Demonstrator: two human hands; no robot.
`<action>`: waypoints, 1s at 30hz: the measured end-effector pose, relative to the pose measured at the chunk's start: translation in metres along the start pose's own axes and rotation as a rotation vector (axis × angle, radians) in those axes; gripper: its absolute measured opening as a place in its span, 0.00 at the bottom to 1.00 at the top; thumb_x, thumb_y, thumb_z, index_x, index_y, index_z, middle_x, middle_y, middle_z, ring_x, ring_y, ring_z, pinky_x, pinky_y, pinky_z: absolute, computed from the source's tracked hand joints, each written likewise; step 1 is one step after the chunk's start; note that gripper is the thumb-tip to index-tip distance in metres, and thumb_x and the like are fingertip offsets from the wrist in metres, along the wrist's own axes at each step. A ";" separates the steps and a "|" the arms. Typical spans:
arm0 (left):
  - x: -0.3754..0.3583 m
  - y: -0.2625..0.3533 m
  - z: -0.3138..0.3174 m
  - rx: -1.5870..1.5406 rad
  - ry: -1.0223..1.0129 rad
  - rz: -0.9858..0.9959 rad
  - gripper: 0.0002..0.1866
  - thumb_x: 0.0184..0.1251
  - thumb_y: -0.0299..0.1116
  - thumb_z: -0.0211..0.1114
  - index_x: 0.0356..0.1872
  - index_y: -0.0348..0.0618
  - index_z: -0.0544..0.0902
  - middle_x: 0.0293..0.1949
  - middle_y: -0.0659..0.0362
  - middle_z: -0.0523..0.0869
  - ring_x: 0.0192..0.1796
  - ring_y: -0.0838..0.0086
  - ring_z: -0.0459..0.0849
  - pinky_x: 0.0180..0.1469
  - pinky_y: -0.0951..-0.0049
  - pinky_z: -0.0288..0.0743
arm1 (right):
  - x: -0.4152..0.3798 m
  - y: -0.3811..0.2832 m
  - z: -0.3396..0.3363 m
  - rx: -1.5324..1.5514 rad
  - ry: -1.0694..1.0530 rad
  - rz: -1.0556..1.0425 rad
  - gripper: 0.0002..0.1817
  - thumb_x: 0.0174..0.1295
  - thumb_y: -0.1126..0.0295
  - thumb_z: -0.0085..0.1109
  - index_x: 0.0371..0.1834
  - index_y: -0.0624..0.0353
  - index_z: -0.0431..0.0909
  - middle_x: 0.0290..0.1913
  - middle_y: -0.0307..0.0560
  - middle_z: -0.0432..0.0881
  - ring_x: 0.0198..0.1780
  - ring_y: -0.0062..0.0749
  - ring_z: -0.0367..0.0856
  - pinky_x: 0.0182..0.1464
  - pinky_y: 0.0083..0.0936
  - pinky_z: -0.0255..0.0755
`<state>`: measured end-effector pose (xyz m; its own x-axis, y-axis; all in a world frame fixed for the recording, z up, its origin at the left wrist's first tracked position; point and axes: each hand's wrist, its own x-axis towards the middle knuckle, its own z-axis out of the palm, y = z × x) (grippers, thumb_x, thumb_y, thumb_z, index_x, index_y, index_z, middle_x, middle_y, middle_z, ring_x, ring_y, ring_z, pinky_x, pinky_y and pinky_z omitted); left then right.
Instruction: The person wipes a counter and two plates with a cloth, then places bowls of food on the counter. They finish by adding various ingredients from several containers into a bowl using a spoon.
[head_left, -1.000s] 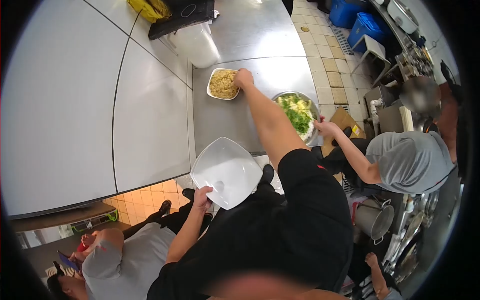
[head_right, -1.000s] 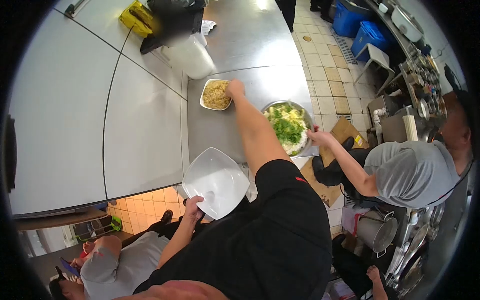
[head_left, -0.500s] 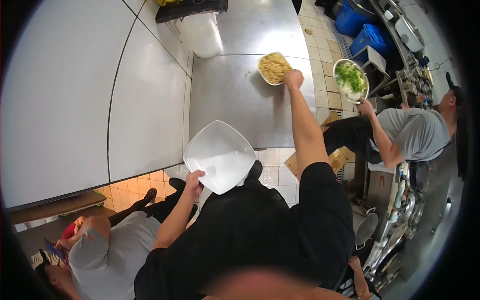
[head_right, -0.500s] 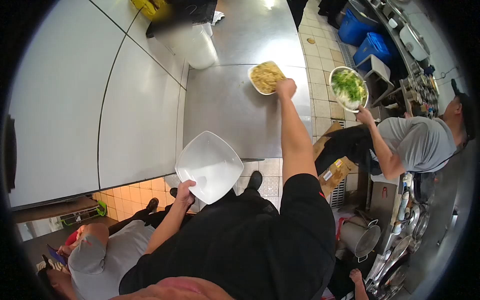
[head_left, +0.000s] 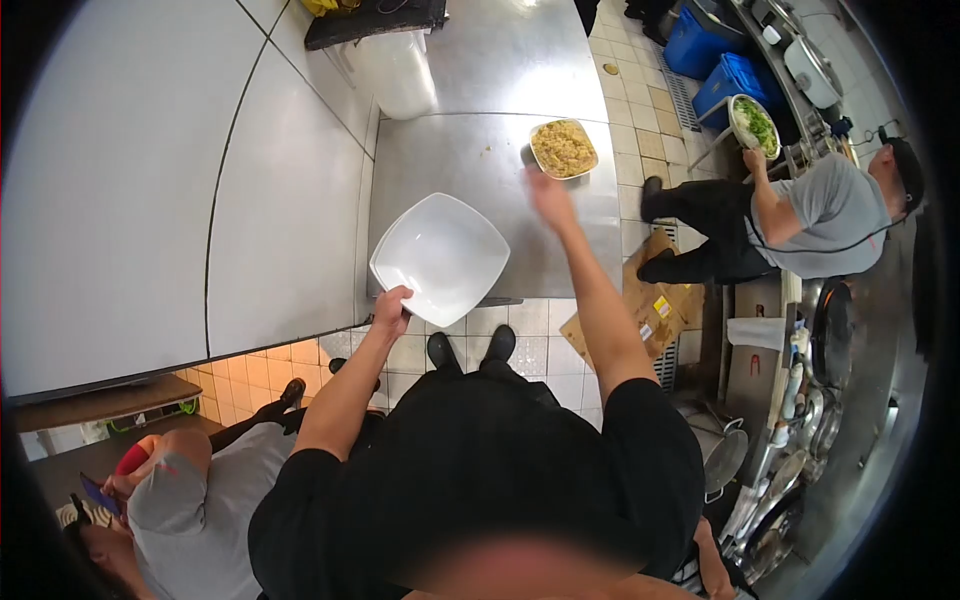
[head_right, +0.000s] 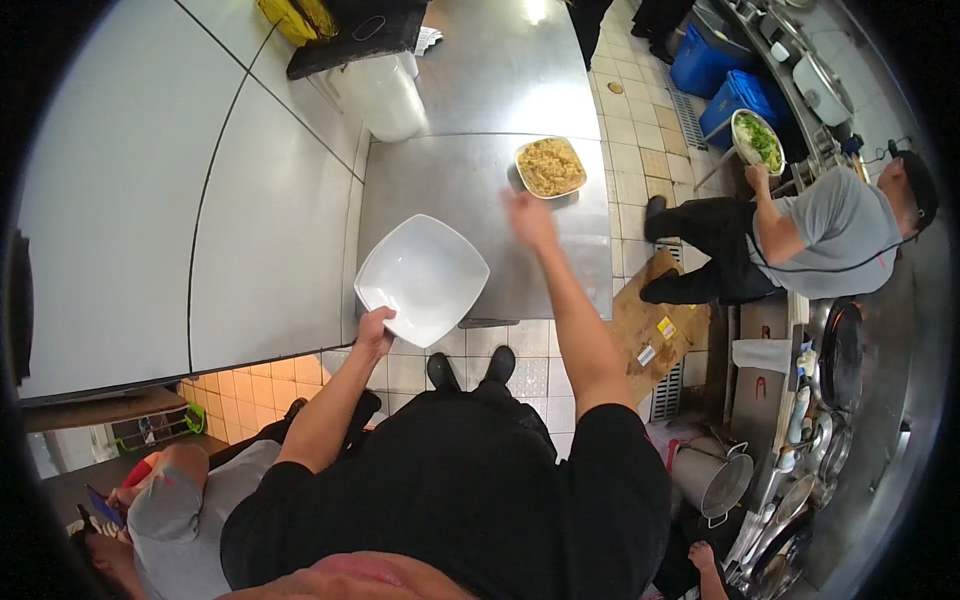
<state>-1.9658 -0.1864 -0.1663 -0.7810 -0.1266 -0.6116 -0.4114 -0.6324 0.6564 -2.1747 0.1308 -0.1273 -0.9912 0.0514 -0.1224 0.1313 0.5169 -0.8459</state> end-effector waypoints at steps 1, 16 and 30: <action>-0.001 0.005 0.005 0.021 -0.024 -0.006 0.20 0.48 0.18 0.55 0.47 0.32 0.75 0.40 0.54 0.81 0.41 0.62 0.82 0.44 0.64 0.79 | -0.031 -0.038 0.005 -0.293 -0.280 0.000 0.31 0.63 0.41 0.48 0.37 0.63 0.82 0.37 0.60 0.83 0.42 0.53 0.81 0.47 0.43 0.72; 0.029 0.012 0.039 -0.132 -0.048 0.090 0.27 0.73 0.49 0.46 0.63 0.38 0.66 0.58 0.52 0.76 0.56 0.60 0.78 0.58 0.62 0.73 | -0.051 -0.087 0.000 0.115 -0.460 0.188 0.15 0.48 0.73 0.59 0.40 0.70 0.82 0.30 0.48 0.83 0.28 0.30 0.82 0.25 0.26 0.77; 0.153 0.048 0.109 0.102 0.308 -0.063 0.28 0.73 0.52 0.36 0.40 0.34 0.74 0.24 0.51 0.79 0.23 0.64 0.81 0.26 0.64 0.81 | -0.160 0.015 -0.062 0.656 0.018 0.296 0.05 0.53 0.77 0.59 0.33 0.64 0.82 0.27 0.38 0.81 0.25 0.19 0.76 0.27 0.19 0.69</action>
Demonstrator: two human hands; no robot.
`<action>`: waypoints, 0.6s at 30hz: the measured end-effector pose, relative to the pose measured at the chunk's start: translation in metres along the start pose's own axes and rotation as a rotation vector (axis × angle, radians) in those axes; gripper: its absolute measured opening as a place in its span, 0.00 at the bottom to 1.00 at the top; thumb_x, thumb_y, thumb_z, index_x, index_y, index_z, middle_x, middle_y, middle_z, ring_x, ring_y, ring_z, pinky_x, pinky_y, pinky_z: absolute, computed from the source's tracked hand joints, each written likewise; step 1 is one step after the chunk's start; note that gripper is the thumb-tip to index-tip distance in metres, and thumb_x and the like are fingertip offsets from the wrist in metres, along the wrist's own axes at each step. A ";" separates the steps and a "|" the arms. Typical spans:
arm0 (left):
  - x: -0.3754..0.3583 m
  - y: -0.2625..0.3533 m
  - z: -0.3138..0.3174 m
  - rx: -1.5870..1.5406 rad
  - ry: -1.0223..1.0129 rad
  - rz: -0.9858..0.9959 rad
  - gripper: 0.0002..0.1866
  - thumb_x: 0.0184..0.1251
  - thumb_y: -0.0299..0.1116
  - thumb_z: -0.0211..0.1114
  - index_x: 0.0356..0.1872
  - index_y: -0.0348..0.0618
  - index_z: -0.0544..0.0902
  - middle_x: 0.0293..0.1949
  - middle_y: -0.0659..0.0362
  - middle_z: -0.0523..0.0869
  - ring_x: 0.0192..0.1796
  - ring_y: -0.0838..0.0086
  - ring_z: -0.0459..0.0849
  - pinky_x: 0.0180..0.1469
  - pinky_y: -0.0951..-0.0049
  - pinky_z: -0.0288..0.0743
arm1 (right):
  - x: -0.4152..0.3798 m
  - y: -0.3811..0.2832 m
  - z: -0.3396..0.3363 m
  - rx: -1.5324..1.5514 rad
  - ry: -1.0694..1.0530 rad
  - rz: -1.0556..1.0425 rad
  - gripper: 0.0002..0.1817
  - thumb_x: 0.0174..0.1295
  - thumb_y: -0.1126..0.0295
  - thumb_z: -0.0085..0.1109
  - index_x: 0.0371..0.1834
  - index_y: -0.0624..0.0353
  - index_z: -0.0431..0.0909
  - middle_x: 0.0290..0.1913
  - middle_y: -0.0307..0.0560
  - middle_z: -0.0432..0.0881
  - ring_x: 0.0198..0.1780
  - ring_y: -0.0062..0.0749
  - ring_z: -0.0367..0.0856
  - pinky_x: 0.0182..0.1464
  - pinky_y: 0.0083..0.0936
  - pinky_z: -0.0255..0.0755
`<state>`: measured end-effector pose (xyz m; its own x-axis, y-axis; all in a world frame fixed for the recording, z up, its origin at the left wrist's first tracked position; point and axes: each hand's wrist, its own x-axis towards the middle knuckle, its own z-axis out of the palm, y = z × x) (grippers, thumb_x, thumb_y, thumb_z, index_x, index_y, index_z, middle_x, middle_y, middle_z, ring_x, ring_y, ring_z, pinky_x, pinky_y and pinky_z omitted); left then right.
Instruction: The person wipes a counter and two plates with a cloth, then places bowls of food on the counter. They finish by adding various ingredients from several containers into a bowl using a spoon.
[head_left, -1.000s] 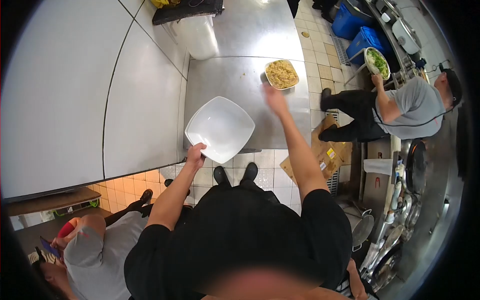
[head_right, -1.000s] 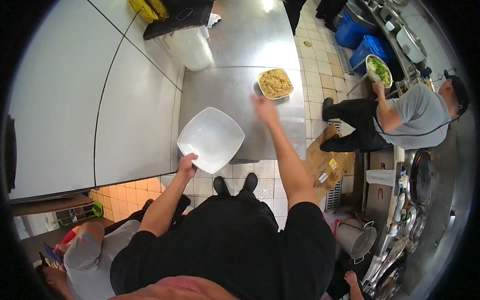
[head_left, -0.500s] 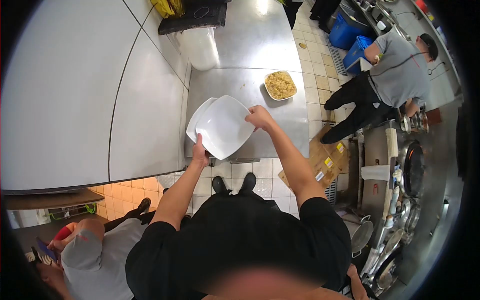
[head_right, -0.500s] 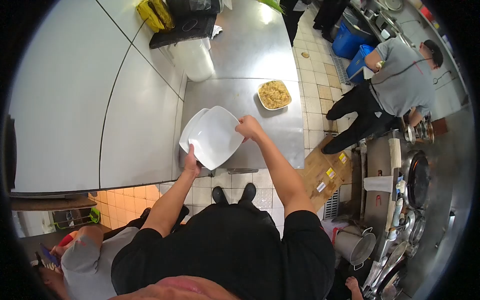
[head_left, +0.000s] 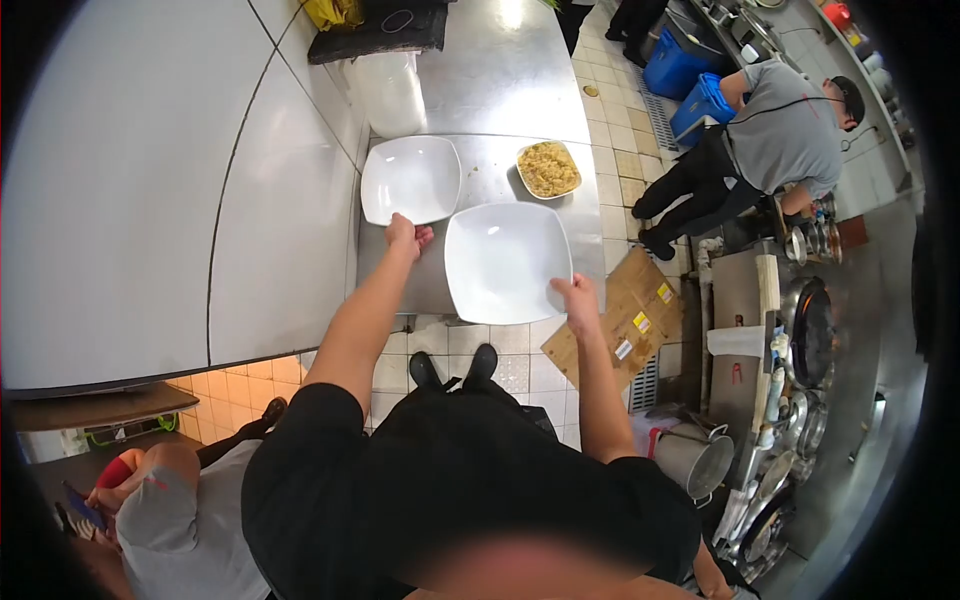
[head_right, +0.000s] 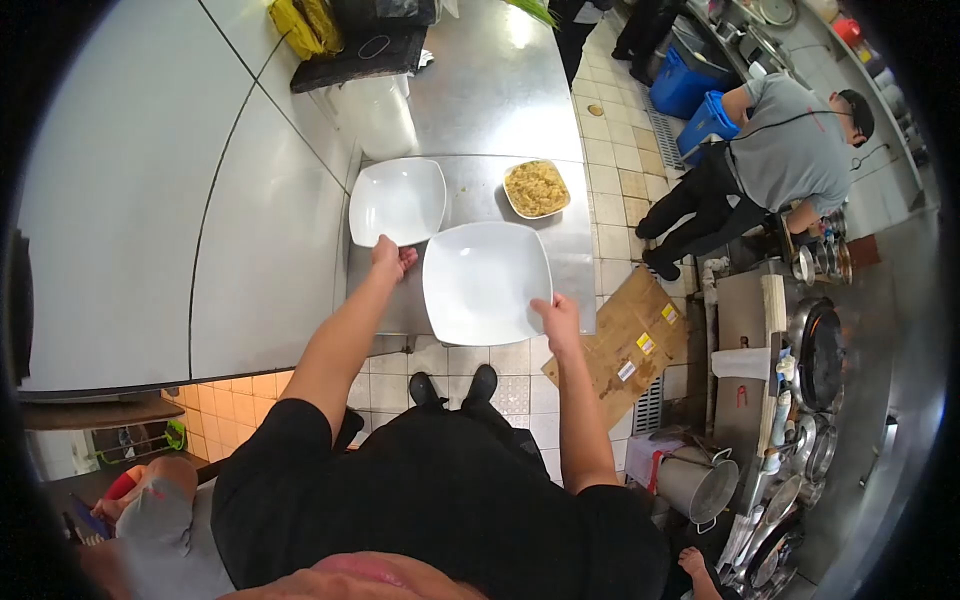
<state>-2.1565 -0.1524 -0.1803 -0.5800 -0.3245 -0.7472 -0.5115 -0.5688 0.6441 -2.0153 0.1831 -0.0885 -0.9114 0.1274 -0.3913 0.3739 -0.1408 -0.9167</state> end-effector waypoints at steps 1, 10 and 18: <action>0.006 0.004 0.004 -0.016 -0.021 -0.005 0.28 0.73 0.52 0.37 0.41 0.34 0.74 0.25 0.51 0.79 0.24 0.64 0.81 0.27 0.65 0.81 | -0.004 0.012 0.001 0.019 0.005 0.030 0.05 0.53 0.77 0.59 0.32 0.64 0.82 0.28 0.38 0.81 0.25 0.19 0.76 0.28 0.19 0.69; -0.004 0.051 -0.010 0.604 -0.007 0.245 0.29 0.64 0.58 0.58 0.50 0.40 0.73 0.35 0.53 0.80 0.35 0.64 0.79 0.37 0.63 0.77 | -0.007 0.110 0.073 0.092 0.013 0.097 0.05 0.53 0.76 0.59 0.32 0.64 0.81 0.25 0.36 0.79 0.25 0.17 0.73 0.28 0.19 0.67; -0.101 0.003 -0.084 1.067 0.046 1.403 0.16 0.61 0.36 0.63 0.48 0.42 0.77 0.48 0.51 0.79 0.53 0.57 0.76 0.61 0.55 0.62 | 0.023 0.106 0.159 -0.125 0.016 -0.007 0.14 0.56 0.65 0.60 0.19 0.62 0.73 0.19 0.38 0.74 0.24 0.17 0.69 0.26 0.22 0.64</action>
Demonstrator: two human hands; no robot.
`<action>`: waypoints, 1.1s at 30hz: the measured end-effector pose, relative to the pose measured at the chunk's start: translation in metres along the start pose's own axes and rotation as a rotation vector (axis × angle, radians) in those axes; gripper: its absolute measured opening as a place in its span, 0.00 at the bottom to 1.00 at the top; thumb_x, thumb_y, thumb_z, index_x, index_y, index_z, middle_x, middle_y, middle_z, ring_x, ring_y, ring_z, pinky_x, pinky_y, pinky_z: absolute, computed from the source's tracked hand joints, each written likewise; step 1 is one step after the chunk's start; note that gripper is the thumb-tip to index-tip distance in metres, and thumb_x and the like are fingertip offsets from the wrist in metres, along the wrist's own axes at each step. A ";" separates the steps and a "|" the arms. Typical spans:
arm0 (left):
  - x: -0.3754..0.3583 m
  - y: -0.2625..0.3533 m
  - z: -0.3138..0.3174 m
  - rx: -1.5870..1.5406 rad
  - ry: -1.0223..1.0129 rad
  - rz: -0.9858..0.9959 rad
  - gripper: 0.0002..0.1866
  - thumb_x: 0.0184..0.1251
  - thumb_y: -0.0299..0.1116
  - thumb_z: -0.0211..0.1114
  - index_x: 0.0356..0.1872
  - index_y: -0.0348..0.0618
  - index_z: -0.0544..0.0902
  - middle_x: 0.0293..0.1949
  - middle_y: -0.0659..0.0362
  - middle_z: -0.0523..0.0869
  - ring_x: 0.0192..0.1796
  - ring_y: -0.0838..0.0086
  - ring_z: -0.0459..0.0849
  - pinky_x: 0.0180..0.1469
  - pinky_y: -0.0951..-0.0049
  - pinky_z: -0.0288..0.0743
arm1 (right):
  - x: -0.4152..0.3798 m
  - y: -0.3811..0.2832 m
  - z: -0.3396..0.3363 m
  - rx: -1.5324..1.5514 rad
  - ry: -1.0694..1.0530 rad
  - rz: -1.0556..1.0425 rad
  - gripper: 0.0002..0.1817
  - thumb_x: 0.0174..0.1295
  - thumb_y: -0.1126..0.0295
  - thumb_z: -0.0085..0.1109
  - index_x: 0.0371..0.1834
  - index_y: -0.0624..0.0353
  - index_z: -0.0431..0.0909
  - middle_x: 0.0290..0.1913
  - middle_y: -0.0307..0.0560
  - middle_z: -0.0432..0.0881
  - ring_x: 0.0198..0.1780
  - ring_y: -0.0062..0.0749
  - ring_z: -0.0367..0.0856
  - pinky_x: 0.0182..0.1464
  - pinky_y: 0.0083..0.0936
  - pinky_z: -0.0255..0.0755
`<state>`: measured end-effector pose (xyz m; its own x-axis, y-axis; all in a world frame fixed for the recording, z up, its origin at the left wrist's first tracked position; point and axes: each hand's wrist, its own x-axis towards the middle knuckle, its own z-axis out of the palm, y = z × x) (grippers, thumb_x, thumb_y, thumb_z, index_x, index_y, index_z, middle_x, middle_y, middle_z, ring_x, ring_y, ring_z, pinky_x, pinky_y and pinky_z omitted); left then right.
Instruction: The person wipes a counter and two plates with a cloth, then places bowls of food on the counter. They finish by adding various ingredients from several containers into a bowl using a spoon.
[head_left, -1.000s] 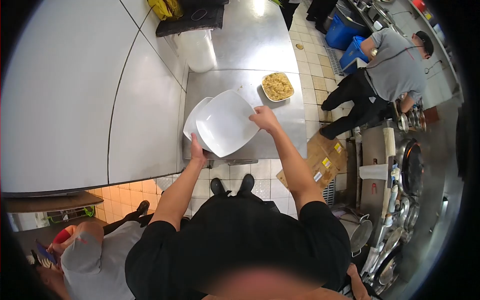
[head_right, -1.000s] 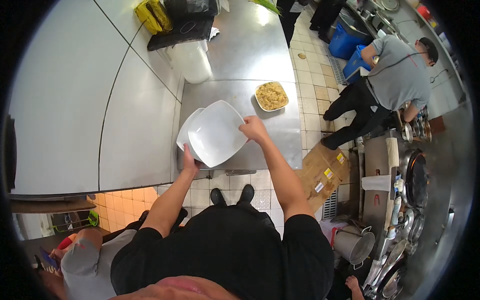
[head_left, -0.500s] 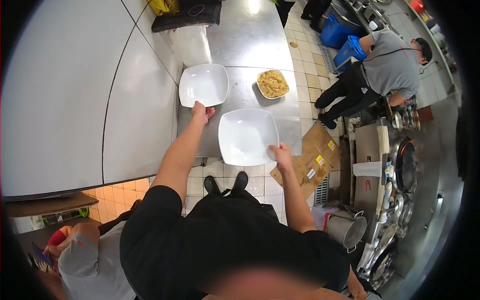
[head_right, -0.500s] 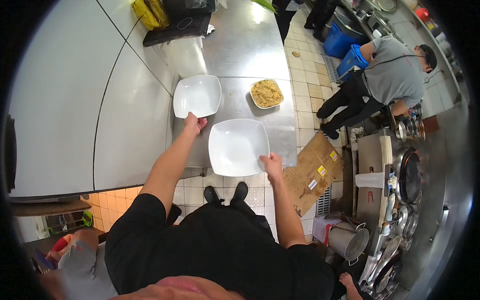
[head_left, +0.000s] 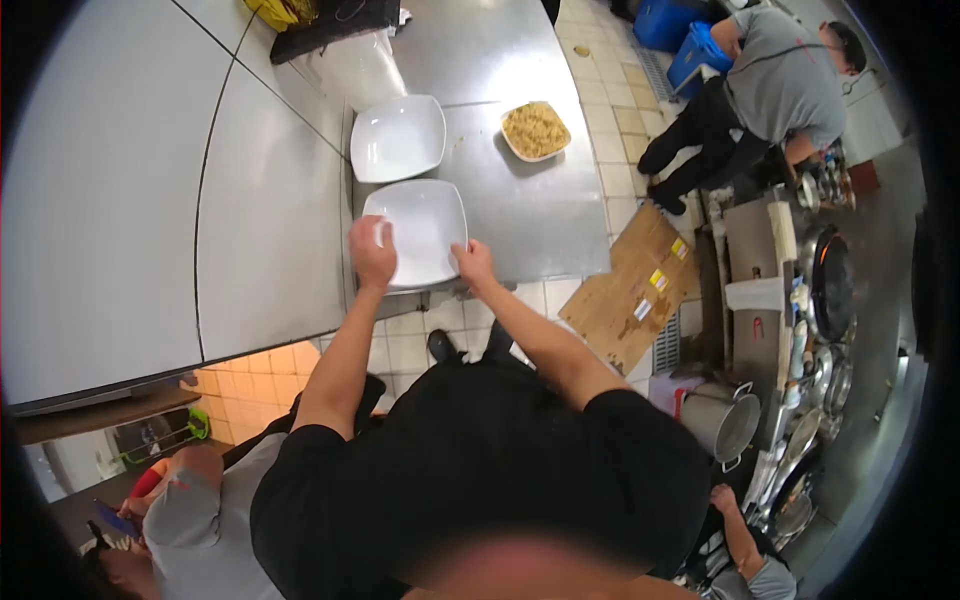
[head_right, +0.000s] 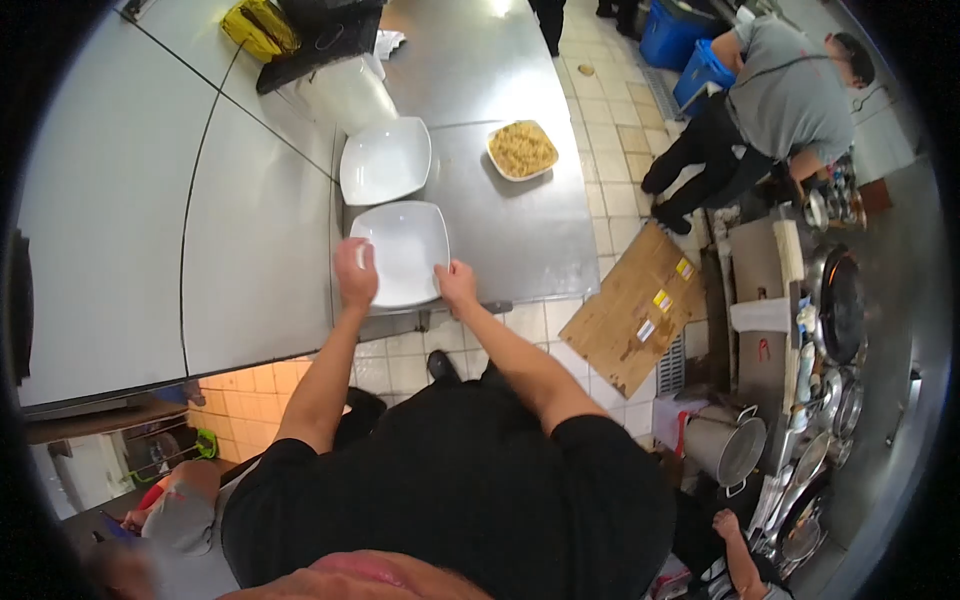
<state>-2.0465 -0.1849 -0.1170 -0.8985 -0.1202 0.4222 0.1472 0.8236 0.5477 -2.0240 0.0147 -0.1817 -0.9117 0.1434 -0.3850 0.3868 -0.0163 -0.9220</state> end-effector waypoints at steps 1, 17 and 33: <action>-0.022 0.010 -0.006 0.000 -0.115 0.092 0.17 0.61 0.38 0.63 0.48 0.43 0.77 0.49 0.53 0.79 0.54 0.58 0.75 0.62 0.54 0.61 | 0.006 0.006 0.005 -0.022 -0.036 -0.004 0.15 0.57 0.62 0.59 0.21 0.62 0.73 0.20 0.38 0.74 0.23 0.19 0.70 0.26 0.21 0.65; -0.076 0.161 0.014 -0.498 -0.477 0.611 0.11 0.57 0.32 0.65 0.39 0.40 0.81 0.41 0.55 0.84 0.45 0.58 0.80 0.50 0.60 0.72 | -0.076 -0.013 -0.205 0.108 0.166 -0.060 0.21 0.67 0.54 0.54 0.26 0.61 0.77 0.31 0.44 0.85 0.25 0.20 0.78 0.29 0.18 0.71; -0.217 0.090 0.119 -0.295 -1.566 0.947 0.27 0.70 0.47 0.50 0.22 0.34 0.84 0.15 0.51 0.81 0.20 0.65 0.81 0.29 0.66 0.73 | -0.515 0.141 -0.150 0.202 1.436 0.436 0.11 0.59 0.64 0.54 0.34 0.62 0.80 0.30 0.42 0.84 0.29 0.23 0.79 0.35 0.25 0.74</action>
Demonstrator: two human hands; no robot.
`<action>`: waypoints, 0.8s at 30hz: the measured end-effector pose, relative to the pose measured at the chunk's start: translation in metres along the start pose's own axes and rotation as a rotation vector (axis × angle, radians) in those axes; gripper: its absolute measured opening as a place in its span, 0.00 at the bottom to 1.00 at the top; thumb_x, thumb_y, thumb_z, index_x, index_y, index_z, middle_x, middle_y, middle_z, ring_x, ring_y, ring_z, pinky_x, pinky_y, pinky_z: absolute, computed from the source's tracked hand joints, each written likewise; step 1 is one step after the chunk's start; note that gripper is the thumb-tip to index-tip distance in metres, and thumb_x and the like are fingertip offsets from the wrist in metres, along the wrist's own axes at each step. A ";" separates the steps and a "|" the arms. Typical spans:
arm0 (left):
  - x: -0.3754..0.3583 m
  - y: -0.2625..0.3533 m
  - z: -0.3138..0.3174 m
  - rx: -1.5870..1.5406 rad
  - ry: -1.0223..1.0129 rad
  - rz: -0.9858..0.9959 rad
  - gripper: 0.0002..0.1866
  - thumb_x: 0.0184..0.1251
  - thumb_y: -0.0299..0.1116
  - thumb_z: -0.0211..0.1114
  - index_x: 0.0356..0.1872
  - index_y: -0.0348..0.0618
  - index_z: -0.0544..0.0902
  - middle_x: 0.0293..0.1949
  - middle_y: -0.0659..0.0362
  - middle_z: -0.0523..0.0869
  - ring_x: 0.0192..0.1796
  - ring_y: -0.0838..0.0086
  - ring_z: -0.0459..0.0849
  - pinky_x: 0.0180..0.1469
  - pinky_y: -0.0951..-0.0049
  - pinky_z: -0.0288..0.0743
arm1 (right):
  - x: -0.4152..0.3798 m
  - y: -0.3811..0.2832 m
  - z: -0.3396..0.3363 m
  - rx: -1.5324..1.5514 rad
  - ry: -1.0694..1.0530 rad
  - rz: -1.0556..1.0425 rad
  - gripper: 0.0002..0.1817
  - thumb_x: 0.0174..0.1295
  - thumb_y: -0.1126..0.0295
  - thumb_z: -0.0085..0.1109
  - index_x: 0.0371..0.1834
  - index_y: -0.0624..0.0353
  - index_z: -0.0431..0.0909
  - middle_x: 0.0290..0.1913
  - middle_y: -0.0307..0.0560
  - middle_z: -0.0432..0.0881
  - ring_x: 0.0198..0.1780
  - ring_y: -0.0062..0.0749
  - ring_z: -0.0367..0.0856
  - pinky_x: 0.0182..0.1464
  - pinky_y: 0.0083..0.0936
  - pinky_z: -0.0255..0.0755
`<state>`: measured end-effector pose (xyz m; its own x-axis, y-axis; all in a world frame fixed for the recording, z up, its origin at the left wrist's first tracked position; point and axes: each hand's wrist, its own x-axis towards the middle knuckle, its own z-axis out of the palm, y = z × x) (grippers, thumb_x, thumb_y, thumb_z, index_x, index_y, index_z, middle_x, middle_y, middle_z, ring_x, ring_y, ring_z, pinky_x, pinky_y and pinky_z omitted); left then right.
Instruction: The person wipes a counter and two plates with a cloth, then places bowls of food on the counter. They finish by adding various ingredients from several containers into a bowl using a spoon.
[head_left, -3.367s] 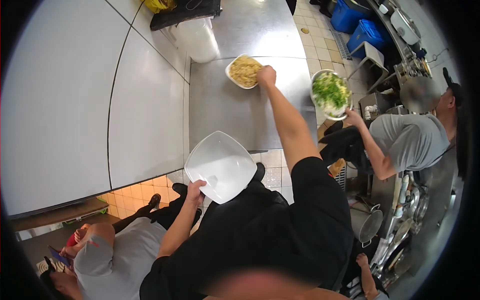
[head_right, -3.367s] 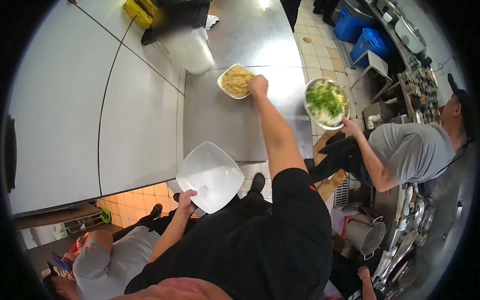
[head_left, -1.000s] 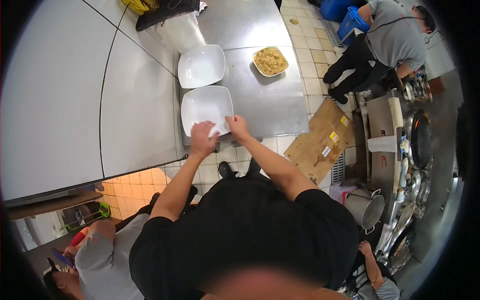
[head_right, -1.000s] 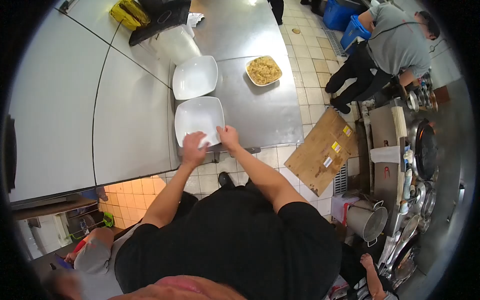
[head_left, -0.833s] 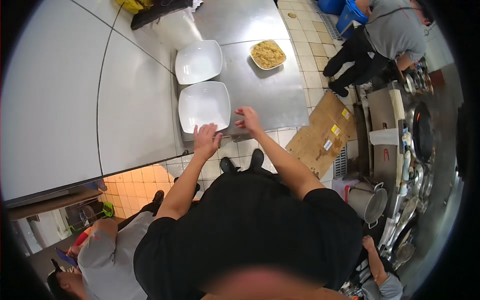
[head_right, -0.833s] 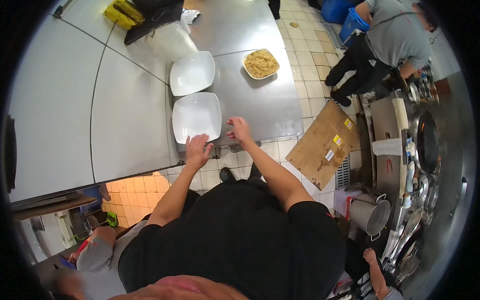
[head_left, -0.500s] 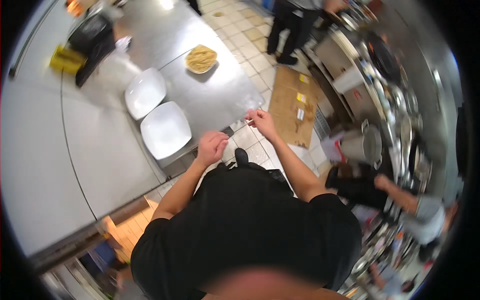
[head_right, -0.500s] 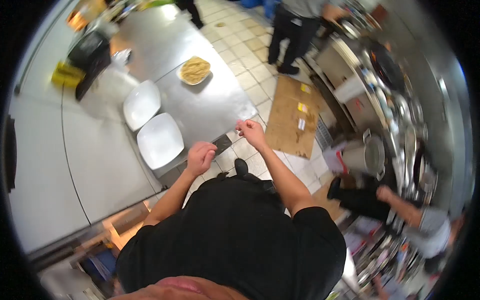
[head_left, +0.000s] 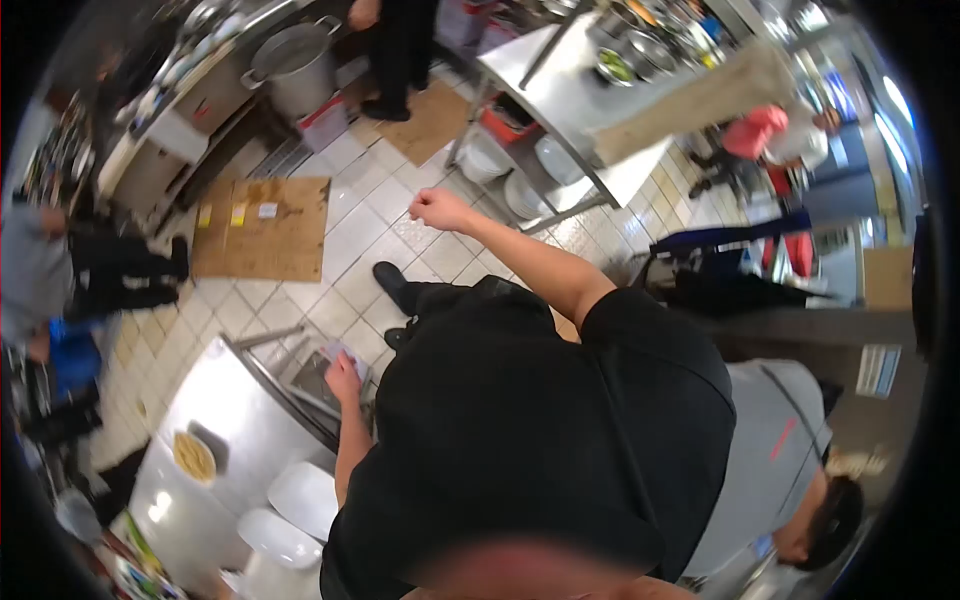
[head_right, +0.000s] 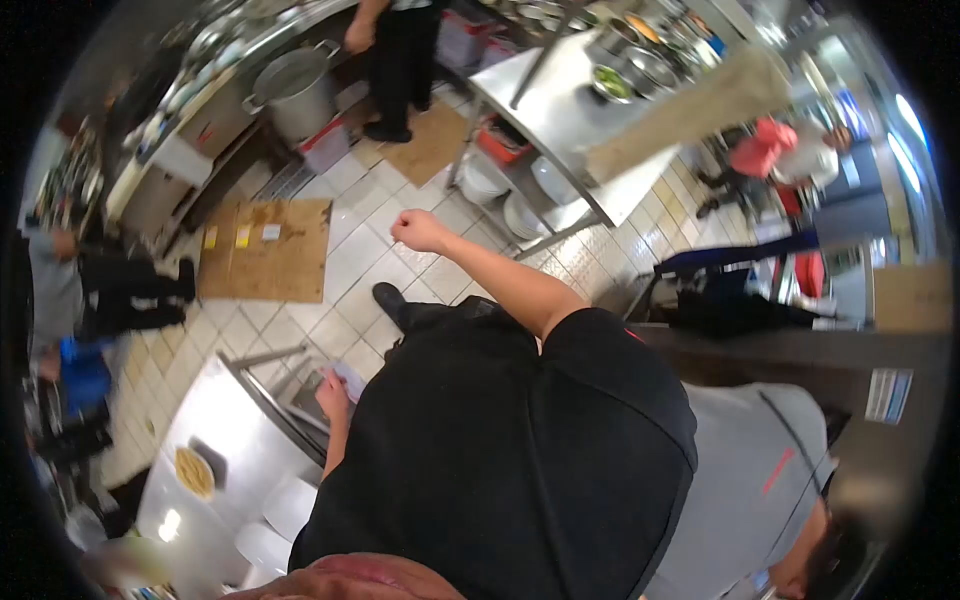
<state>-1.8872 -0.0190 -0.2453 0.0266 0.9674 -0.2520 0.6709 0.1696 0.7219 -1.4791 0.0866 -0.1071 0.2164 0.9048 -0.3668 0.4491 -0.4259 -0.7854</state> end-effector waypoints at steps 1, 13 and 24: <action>-0.003 -0.019 0.011 0.122 -0.100 -0.032 0.26 0.70 0.48 0.49 0.26 0.38 0.85 0.19 0.49 0.83 0.24 0.60 0.83 0.32 0.60 0.75 | -0.010 0.026 -0.019 -0.048 0.075 0.005 0.11 0.59 0.65 0.54 0.34 0.62 0.80 0.29 0.42 0.84 0.29 0.23 0.80 0.34 0.25 0.74; 0.041 -0.041 0.051 0.298 -0.592 -0.111 0.10 0.53 0.31 0.59 0.34 0.44 0.86 0.31 0.52 0.87 0.39 0.63 0.85 0.42 0.65 0.77 | -0.176 0.342 -0.210 0.286 1.035 0.842 0.17 0.54 0.63 0.52 0.39 0.64 0.82 0.39 0.62 0.83 0.45 0.54 0.82 0.49 0.39 0.75; 0.018 0.339 0.305 0.464 -1.205 0.301 0.14 0.50 0.21 0.49 0.32 0.39 0.84 0.22 0.56 0.82 0.27 0.72 0.81 0.33 0.72 0.76 | -0.380 0.569 -0.341 0.879 1.044 1.097 0.12 0.56 0.69 0.50 0.40 0.65 0.75 0.35 0.46 0.77 0.30 0.32 0.78 0.24 0.34 0.70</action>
<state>-1.4330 -0.0016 -0.2020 0.6928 0.1438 -0.7066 0.7062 -0.3337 0.6245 -1.0103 -0.5009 -0.2447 0.6479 -0.3074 -0.6970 -0.7592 -0.3357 -0.5576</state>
